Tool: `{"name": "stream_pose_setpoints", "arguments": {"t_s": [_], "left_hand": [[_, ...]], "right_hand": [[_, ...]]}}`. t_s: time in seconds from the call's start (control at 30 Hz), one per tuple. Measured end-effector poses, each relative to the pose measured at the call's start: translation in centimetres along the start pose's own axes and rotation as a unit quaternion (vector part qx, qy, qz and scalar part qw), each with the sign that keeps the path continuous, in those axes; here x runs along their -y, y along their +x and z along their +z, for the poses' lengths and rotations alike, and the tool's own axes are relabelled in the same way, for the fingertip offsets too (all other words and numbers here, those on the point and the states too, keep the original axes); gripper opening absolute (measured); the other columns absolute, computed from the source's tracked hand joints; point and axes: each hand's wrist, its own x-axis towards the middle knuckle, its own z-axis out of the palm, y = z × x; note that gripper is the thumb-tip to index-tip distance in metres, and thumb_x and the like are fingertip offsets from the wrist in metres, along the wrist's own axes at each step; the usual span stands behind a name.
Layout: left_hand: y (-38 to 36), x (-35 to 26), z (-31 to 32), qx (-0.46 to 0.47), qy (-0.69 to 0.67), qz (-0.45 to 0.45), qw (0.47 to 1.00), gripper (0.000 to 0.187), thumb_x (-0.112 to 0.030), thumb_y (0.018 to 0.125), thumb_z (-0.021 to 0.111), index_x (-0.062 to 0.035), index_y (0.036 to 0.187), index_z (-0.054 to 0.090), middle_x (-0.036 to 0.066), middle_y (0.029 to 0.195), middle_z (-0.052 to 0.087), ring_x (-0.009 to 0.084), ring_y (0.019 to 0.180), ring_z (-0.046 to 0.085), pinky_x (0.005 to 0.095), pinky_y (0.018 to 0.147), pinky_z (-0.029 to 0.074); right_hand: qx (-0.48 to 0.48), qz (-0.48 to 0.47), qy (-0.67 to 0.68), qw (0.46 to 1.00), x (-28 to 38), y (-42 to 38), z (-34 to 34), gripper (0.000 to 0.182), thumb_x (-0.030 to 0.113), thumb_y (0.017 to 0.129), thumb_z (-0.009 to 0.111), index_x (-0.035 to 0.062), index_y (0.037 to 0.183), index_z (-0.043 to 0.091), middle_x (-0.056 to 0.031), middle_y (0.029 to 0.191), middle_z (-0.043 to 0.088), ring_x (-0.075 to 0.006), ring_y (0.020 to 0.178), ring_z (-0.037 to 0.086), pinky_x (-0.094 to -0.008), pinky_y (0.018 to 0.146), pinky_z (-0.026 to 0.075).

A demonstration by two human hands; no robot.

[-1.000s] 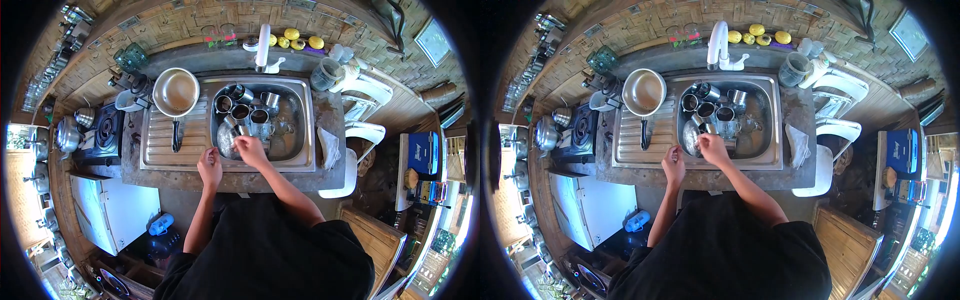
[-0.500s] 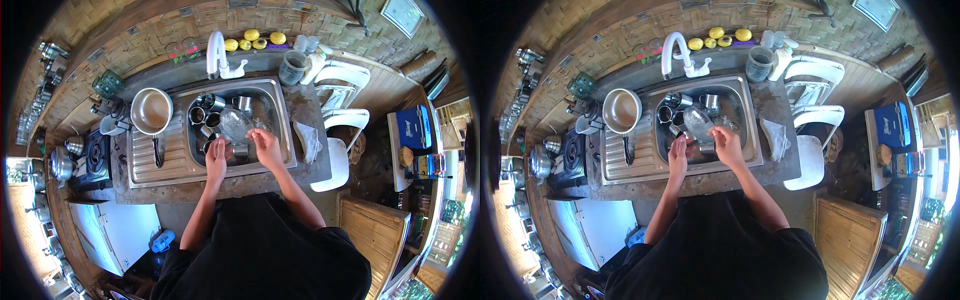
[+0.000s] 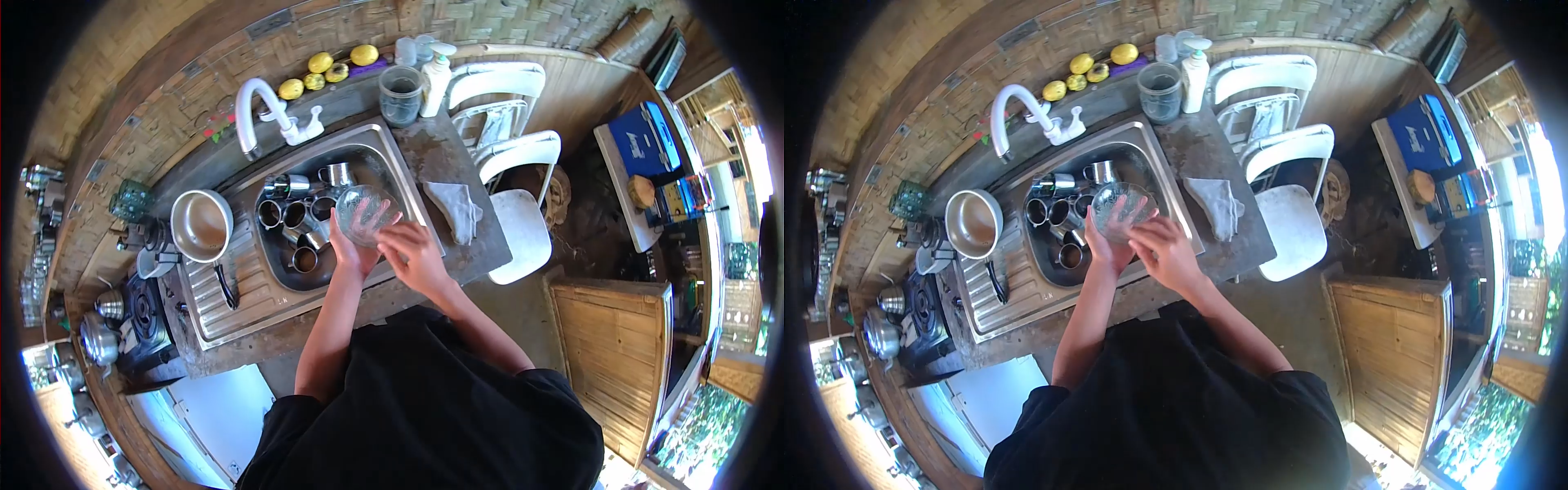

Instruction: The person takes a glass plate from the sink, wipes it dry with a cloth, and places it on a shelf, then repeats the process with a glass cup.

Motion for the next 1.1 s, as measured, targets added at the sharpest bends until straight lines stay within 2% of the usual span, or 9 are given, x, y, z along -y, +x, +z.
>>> {"name": "stream_pose_setpoints", "arguments": {"t_s": [0.1,0.17,0.27,0.37,0.57,0.77,0.93,1.07,1.1], "left_hand": [[0.4,0.4,0.4,0.009,-0.031,-0.046,0.998,0.085,-0.078,0.091,0.042,-0.0188,0.152,0.035,0.02,0.153,0.045,0.0498,0.133,0.049,0.0735,0.106,0.036],[0.4,1.0,0.4,-0.004,-0.026,-0.057,0.998,0.084,-0.078,0.091,0.043,-0.0187,0.15,0.037,0.02,0.152,0.045,0.0499,0.133,0.049,0.0727,0.106,0.036],[0.4,1.9,0.3,-0.013,-0.028,-0.074,0.997,0.084,-0.078,0.09,0.047,-0.019,0.148,0.038,0.02,0.151,0.047,0.0498,0.133,0.049,0.0715,0.106,0.037],[0.3,2.2,0.3,-0.024,-0.031,-0.083,0.996,0.083,-0.078,0.09,0.048,-0.019,0.148,0.039,0.02,0.151,0.046,0.0501,0.132,0.049,0.071,0.106,0.037],[-0.3,2.1,0.3,-0.031,-0.027,-0.076,0.996,0.081,-0.077,0.089,0.049,-0.0197,0.147,0.04,0.02,0.15,0.047,0.0498,0.131,0.05,0.0699,0.106,0.037],[-0.5,1.9,-0.9,-0.017,-0.03,-0.068,0.997,0.079,-0.077,0.089,0.05,-0.0215,0.144,0.043,0.019,0.147,0.049,0.0491,0.13,0.051,0.0698,0.105,0.037],[-1.6,1.7,-1.7,-0.063,-0.049,-0.043,0.996,0.074,-0.078,0.089,0.048,-0.0186,0.132,0.053,0.019,0.148,0.049,0.0507,0.131,0.048,0.0705,0.108,0.034],[-2.2,1.3,-3.1,-0.069,-0.01,-0.039,0.997,0.08,-0.078,0.088,0.05,-0.0193,0.142,0.046,0.021,0.151,0.045,0.0519,0.132,0.046,0.0714,0.109,0.032],[-2.5,1.4,-3.0,-0.074,-0.011,-0.038,0.996,0.081,-0.078,0.087,0.051,-0.019,0.143,0.045,0.021,0.152,0.044,0.0523,0.133,0.046,0.0715,0.109,0.032]], "right_hand": [[-0.131,0.106,-0.057,0.984,-4.5,-0.1,-1.9,0.017,0.002,0.084,0.071,0.0041,0.101,0.072,-0.0123,0.101,0.072,-0.0341,0.093,0.065,-0.0444,0.084,0.05],[-0.151,0.211,-0.198,0.945,-9.1,-0.5,-3.2,0.02,0.016,0.089,0.071,0.003,0.104,0.072,-0.0149,0.108,0.069,-0.0372,0.105,0.06,-0.0471,0.092,0.046],[-0.112,0.379,-0.324,0.859,-15.2,-2.2,-3.2,0.032,0.031,0.087,0.074,0.0049,0.105,0.072,-0.0138,0.117,0.066,-0.0367,0.115,0.055,-0.0502,0.095,0.044],[-0.007,0.462,-0.27,0.845,-15.1,-1.1,-4.7,0.038,0.038,0.084,0.077,0.0065,0.105,0.072,-0.0132,0.124,0.063,-0.0346,0.124,0.05,-0.0506,0.097,0.042],[-0.119,0.424,-0.06,0.896,-17.6,-1.7,-4.1,0.036,0.032,0.084,0.079,0.0026,0.102,0.068,-0.0137,0.099,0.072,-0.0334,0.097,0.066,-0.0438,0.088,0.048],[-0.139,0.356,0.076,0.921,-10.6,0.1,-4.3,0.024,0.017,0.087,0.077,0.0006,0.091,0.06,-0.015,0.087,0.071,-0.0318,0.079,0.069,-0.0346,0.069,0.05],[0.021,0.207,-0.104,0.973,-7.2,-5.3,-0.6,0.029,0.007,0.076,0.074,0.0073,0.102,0.061,-0.0087,0.116,0.065,-0.0305,0.114,0.059,-0.045,0.094,0.046],[0.055,0.211,-0.133,0.967,-6.8,-5.2,-0.4,0.054,0.009,0.069,0.079,0.0093,0.119,0.057,-0.0115,0.137,0.053,-0.036,0.129,0.048,-0.0483,0.102,0.041],[0.079,0.224,-0.173,0.956,-6.7,-4.7,-0.4,0.075,0.015,0.073,0.08,0.0118,0.14,0.048,-0.0159,0.146,0.045,-0.0395,0.136,0.043,-0.0502,0.107,0.039]]}}
